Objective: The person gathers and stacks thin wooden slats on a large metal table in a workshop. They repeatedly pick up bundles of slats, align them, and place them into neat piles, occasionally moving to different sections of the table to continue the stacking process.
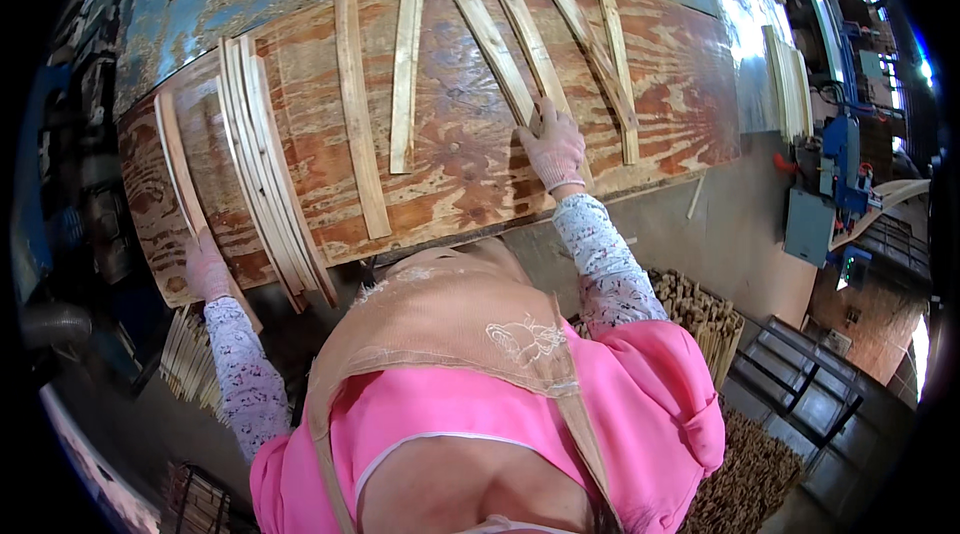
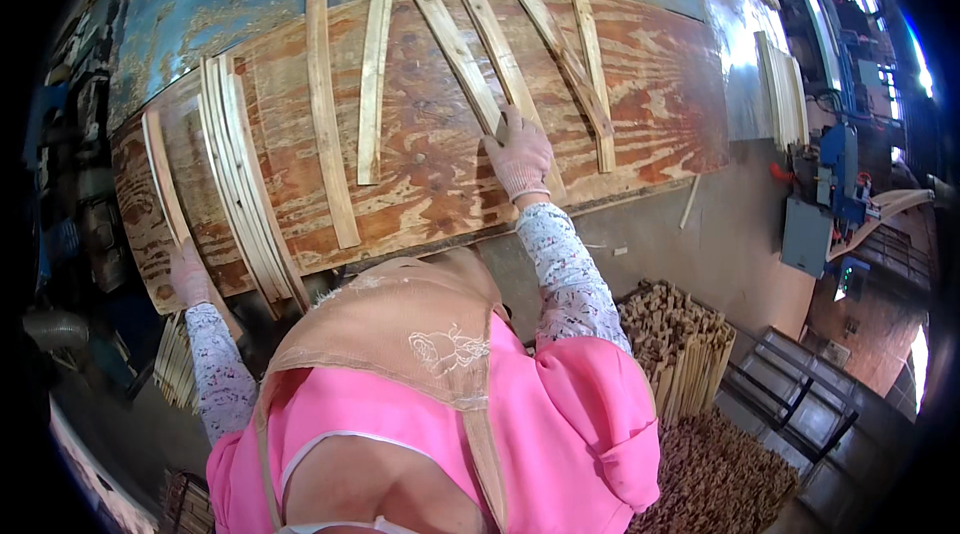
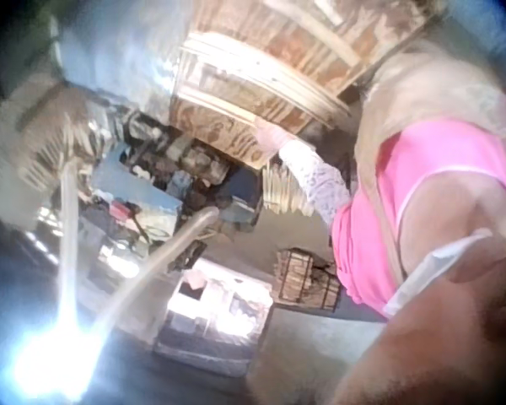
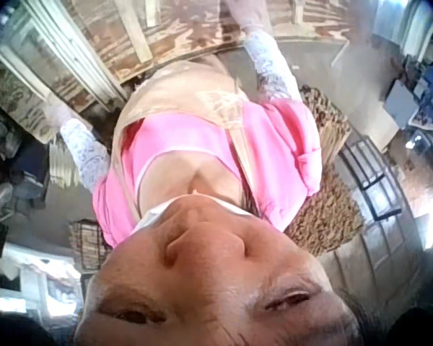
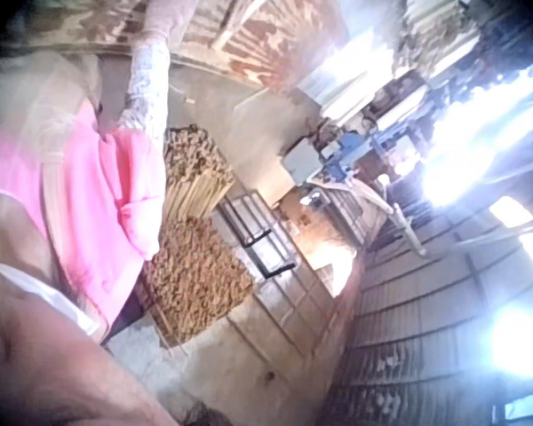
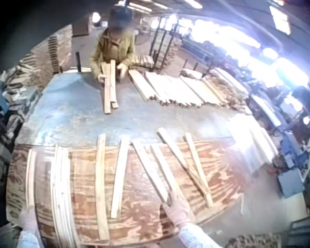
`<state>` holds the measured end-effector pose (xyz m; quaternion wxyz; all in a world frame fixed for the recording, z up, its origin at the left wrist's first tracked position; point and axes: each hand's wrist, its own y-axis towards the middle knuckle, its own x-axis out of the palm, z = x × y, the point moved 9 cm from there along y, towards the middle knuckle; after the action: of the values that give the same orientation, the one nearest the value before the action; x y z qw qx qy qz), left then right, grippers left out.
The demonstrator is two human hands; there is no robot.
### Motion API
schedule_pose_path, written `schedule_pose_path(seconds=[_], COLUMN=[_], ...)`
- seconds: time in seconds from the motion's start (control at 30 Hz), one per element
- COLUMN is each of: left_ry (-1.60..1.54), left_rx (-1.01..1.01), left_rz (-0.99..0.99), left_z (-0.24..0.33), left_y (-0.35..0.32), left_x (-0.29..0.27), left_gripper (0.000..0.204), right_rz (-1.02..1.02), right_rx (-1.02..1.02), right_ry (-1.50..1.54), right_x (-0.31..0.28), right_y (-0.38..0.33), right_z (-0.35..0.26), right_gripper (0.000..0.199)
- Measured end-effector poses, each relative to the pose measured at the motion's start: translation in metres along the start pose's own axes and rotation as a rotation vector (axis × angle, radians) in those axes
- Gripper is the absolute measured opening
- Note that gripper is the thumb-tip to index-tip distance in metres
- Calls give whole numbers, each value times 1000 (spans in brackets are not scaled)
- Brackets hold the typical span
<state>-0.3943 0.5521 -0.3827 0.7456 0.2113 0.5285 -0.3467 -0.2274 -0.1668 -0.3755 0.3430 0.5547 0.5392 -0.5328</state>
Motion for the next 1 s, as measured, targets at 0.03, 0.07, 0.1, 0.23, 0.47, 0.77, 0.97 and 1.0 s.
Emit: schedule_pose_path(seconds=[0.03, 0.07, 0.1, 0.23, 0.47, 0.77, 0.97, 1.0], left_ry=[-74, -143, -221, -227, -320, 138, 235, 226], left_rx=[-43, -94, -105, -138, -112, 55, 33, 48], left_rz=[-27, -47, -110, -170, -196, -131, -166, -164], left_z=[-3, -8, -7, 20, 33, 128, 148, 150], left_y=[-4, -10, -13, -20, -22, -64, -74, -72], left_x=[18, 29, 46, 71, 76, 70, 70, 71], left_gripper=[59, 61, 68, 78, 84, 124, 111, 109], right_rz=[9, 15, 20, 0, 255, -42, -218, -146], right_rx=[23, 37, 50, 35, -55, 171, 358, 271], right_ry=[-6, -7, -8, 100, 123, 1002, 1074, 1002], right_x=[4, 13, 20, 29, -3, 5, 41, 43], right_y=[-11, -21, -27, -34, -32, -17, -3, -3], right_z=[11, 18, 25, 32, 107, 121, 174, 177], right_gripper=[77, 76, 75, 72, 68, 66, 60, 61])
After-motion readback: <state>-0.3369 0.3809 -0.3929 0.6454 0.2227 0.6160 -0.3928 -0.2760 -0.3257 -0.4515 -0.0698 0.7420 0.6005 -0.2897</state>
